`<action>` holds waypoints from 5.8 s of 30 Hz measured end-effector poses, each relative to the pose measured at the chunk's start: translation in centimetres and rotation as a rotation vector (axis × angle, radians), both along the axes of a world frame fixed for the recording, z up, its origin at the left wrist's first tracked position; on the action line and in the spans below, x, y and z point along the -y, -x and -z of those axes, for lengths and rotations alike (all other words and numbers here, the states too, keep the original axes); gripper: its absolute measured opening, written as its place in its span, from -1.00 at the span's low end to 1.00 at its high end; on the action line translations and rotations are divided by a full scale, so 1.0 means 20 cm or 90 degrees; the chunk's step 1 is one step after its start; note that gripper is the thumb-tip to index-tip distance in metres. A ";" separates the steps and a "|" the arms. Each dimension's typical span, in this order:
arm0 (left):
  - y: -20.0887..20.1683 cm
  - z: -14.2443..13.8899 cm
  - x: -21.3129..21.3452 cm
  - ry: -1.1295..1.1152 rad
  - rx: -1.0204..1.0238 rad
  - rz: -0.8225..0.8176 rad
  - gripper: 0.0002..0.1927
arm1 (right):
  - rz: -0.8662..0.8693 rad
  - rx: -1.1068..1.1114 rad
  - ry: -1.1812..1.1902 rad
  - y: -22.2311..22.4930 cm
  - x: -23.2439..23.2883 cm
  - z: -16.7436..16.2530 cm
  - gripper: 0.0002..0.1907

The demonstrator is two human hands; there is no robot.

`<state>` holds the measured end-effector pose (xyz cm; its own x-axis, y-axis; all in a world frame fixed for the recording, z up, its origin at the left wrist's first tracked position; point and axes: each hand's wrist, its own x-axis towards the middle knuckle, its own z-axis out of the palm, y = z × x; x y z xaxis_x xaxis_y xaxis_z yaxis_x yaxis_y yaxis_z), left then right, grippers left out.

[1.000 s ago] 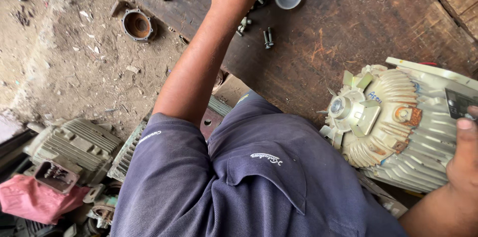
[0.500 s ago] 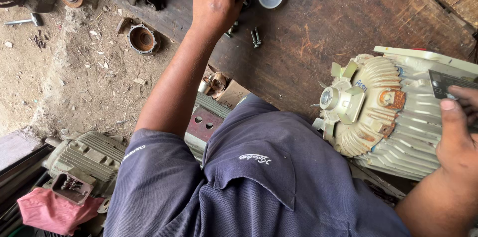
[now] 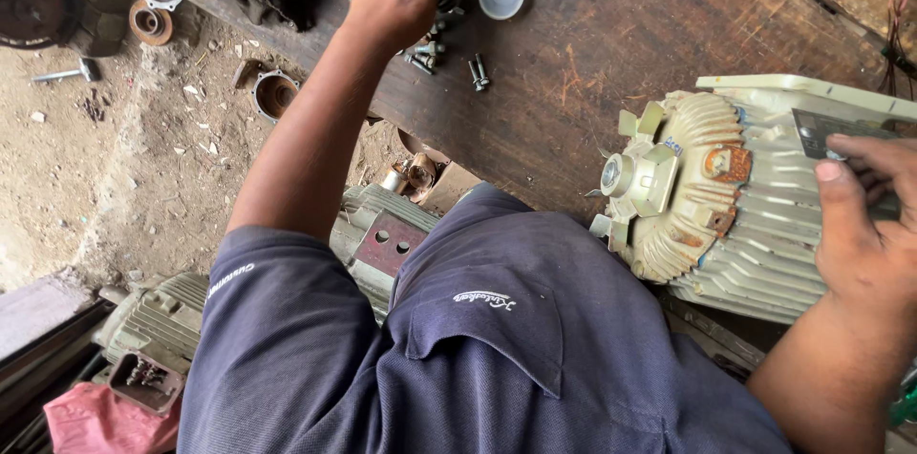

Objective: The person works on an electric motor at a cluttered workbench, hammering around the motor housing with a ball-peen hammer and repositioning the motor. They then pick up a small container of bolts, take bolts out one at a time, and thread them by hand into mounting holes on the motor housing, hammering near the inserted bolts.

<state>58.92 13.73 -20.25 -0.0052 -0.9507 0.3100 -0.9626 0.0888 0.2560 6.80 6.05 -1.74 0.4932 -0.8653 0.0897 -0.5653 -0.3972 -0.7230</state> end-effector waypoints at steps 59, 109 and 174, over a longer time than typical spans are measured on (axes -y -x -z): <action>0.03 -0.07 -0.29 -0.051 -0.157 -0.273 -0.80 | -0.038 -0.059 0.056 -0.01 -0.01 0.01 -0.82; 0.03 -0.01 -0.25 -0.032 -0.022 -0.238 -0.87 | -0.050 -0.077 0.076 -0.02 0.00 0.00 -0.81; 1.19 -0.80 -0.39 0.037 -0.539 0.155 -0.80 | 0.157 0.469 0.037 0.60 -0.33 -0.06 -0.82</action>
<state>35.08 21.48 -4.27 0.0471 -0.9359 0.3492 -0.4048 0.3017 0.8632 -5.17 12.59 -0.61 0.0829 -0.9263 0.3675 -0.0243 -0.3705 -0.9285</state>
